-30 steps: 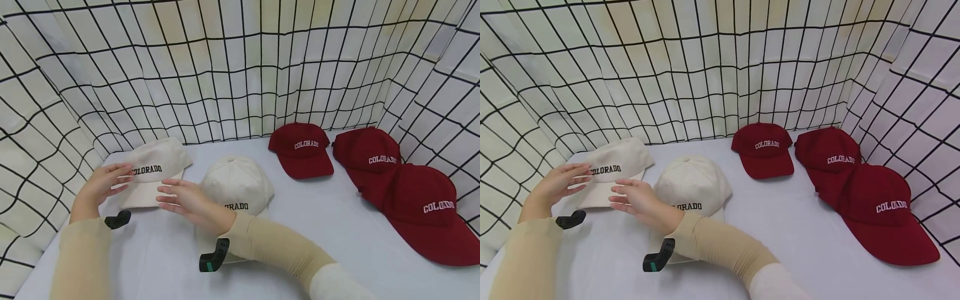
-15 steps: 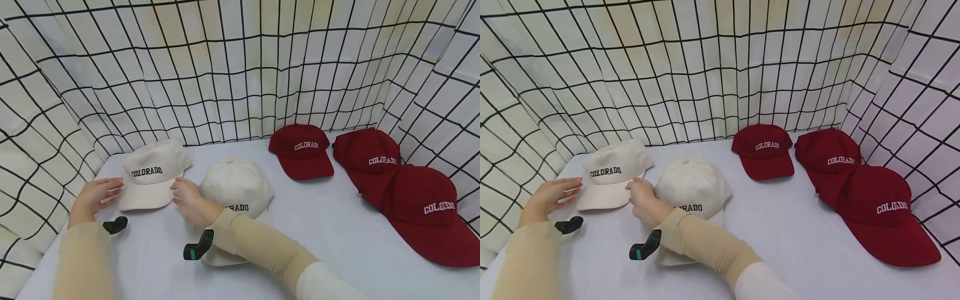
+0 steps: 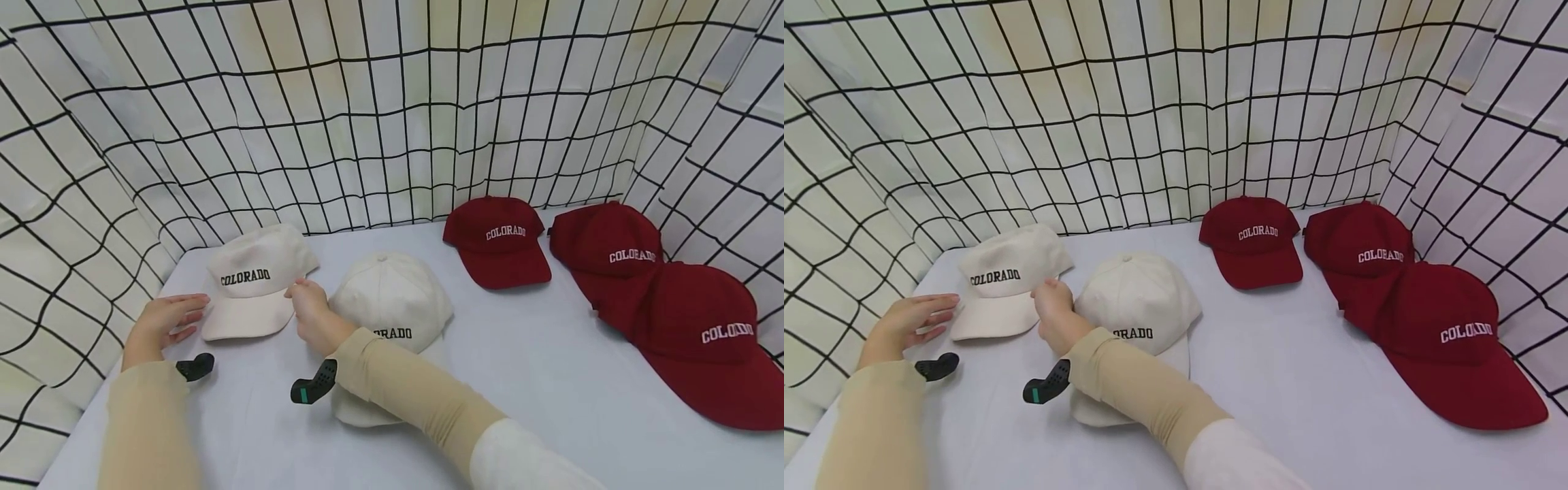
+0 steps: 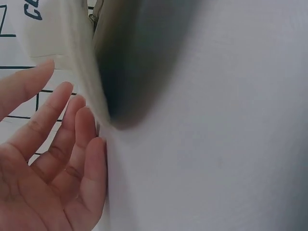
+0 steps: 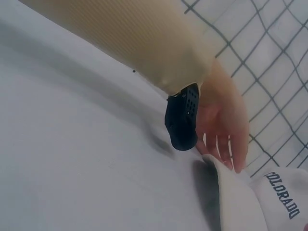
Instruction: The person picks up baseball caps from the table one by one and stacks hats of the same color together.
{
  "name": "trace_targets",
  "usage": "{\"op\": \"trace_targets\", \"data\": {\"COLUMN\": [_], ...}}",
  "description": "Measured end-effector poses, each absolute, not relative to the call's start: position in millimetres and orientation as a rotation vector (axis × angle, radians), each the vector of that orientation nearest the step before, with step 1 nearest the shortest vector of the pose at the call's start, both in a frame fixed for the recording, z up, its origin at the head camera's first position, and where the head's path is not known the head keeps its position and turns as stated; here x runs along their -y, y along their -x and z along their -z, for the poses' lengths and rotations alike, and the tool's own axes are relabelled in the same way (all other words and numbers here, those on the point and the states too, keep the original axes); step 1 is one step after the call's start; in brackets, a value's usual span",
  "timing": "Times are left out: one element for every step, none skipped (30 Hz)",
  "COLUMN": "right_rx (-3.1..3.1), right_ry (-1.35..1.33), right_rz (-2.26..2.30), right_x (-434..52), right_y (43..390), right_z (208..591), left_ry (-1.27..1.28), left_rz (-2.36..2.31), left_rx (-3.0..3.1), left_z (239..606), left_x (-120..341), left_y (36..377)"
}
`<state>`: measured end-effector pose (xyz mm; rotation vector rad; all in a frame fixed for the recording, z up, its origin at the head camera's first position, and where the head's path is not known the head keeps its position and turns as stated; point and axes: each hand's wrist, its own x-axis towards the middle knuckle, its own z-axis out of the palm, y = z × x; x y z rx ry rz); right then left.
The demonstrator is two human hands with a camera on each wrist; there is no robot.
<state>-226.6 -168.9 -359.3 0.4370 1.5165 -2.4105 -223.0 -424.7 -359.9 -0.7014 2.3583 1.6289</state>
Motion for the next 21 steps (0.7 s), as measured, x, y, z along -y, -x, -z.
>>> {"op": "trace_targets", "data": {"right_rx": [-1.528, -1.535, -1.542, -1.544, -1.547, -1.543, -1.541, -1.534, -1.529, -1.526, -1.525, -1.522, -1.523, -1.521, -1.523, -1.525, -1.524, -1.526, -1.531, -1.533, -1.536], "right_ry": [-0.437, -0.436, -0.437, -0.444, -0.449, -0.451, -0.452, -0.453, -0.454, -0.454, -0.457, -0.463, -0.471, -0.477, -0.483, -0.489, -0.495, -0.499, -0.501, -0.5, -0.5], "right_rz": [2.408, 2.408, 2.406, 2.408, 2.411, 2.413, 2.419, 2.426, 2.436, 2.444, 2.452, 2.458, 2.463, 2.462, 2.461, 2.456, 2.449, 2.436, 2.425, 2.419, 2.414], "right_x": [169.9, 170.9, 171.9, 172.5, 173.4, 173.4, 173.5, 173.5, 173.3, 173.1, 172.9, 172.7, 172.9, 173.2, 173.2, 173.5, 173.8, 174.3, 174.9, 175.2, 175.2], "right_y": [227.8, 228.8, 229.8, 230.5, 231.5, 231.8, 232.2, 232.6, 232.7, 233.0, 233.6, 233.9, 234.7, 235.2, 235.7, 236.3, 236.8, 236.8, 237.1, 237.1, 236.8], "right_z": [359.4, 359.8, 360.2, 360.6, 361.4, 361.5, 361.9, 362.2, 362.1, 362.0, 362.0, 361.5, 361.5, 361.2, 360.8, 360.5, 360.4, 360.2, 360.5, 360.6, 360.7], "left_ry": [0.7, 0.703, 0.704, 0.704, 0.7, 0.694, 0.688, 0.681, 0.672, 0.665, 0.665, 0.671, 0.676, 0.681, 0.7, 0.715, 0.736, 0.759, 0.779, 0.797, 0.815], "left_rz": [-1.627, -1.622, -1.611, -1.59, -1.574, -1.555, -1.536, -1.525, -1.517, -1.514, -1.52, -1.527, -1.536, -1.543, -1.543, -1.545, -1.547, -1.546, -1.548, -1.554, -1.565], "left_rx": [-2.357, -2.36, -2.367, -2.378, -2.386, -2.394, -2.401, -2.407, -2.408, -2.408, -2.406, -2.402, -2.398, -2.395, -2.395, -2.392, -2.388, -2.38, -2.373, -2.36, -2.346], "left_z": [360.2, 360.5, 360.6, 360.8, 360.7, 361.0, 361.0, 361.0, 360.8, 360.7, 360.4, 360.0, 359.4, 358.6, 357.9, 357.2, 356.9, 356.7, 356.9, 357.0, 357.2], "left_x": [425.1, 425.1, 424.4, 424.0, 423.4, 423.0, 422.4, 421.7, 421.2, 421.2, 421.1, 421.0, 421.2, 421.4, 421.6, 422.0, 422.2, 422.4, 422.6, 422.5, 422.5], "left_y": [223.4, 224.0, 224.6, 225.3, 226.2, 227.4, 228.5, 229.6, 230.7, 231.9, 233.1, 234.0, 234.6, 234.9, 235.4, 235.7, 236.2, 236.7, 237.3, 237.9, 238.4]}}
